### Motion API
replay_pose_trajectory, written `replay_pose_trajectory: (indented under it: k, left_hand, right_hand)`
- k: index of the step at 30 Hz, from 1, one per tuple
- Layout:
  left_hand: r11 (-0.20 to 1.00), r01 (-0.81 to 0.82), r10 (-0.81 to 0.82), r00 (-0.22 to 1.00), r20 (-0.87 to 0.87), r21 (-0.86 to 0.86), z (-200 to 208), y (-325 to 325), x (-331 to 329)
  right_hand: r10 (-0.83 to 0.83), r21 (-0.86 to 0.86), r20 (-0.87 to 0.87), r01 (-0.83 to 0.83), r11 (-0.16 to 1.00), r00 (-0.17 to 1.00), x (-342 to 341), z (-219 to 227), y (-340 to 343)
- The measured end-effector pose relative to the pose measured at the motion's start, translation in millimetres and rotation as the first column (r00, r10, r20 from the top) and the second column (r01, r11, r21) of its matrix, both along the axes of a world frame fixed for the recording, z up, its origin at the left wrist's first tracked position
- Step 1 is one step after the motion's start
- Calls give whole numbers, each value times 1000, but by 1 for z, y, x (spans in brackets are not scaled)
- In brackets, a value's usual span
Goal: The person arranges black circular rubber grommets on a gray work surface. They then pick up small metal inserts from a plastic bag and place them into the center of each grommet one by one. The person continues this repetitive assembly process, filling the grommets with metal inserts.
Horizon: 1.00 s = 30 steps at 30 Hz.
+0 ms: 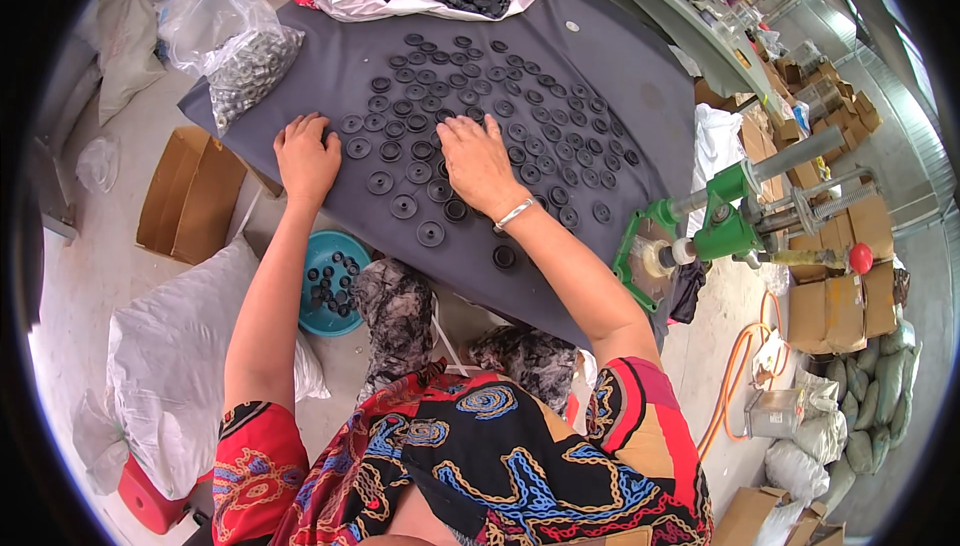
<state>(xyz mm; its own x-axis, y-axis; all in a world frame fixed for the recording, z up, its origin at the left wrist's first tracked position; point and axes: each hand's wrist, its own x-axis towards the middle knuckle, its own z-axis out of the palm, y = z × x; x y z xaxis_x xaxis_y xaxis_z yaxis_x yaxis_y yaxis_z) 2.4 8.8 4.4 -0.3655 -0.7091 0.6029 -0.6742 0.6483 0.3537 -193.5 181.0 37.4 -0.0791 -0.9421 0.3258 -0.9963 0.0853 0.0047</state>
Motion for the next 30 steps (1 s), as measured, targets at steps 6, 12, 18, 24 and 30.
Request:
replay_pose_trajectory:
  k: [6, 12, 18, 24, 30]
  left_hand:
    - [1000, 4, -4, 1000, -8, 1, -2, -1, -2]
    - [1000, 4, -4, 1000, -22, -11, 0, -1, 4]
    - [1000, -5, 2, 993, -121, -23, -6, -2, 3]
    - [998, 45, -31, 959, -283, 43, -2, 2, 11]
    - [842, 410, -79, 737, -671, 351, 11, -17, 33]
  right_hand:
    - [-34, -52, -24, 32, 998, 999, 7, 2, 7]
    - [62, -227, 104, -37, 973, 993, 60, 26, 73]
    - [-158, -235, 42, 163, 958, 987, 80, -4, 147]
    - [-282, -242, 23, 279, 929, 959, 79, -20, 161]
    - [-289, -229, 76, 299, 926, 954, 77, -15, 160]
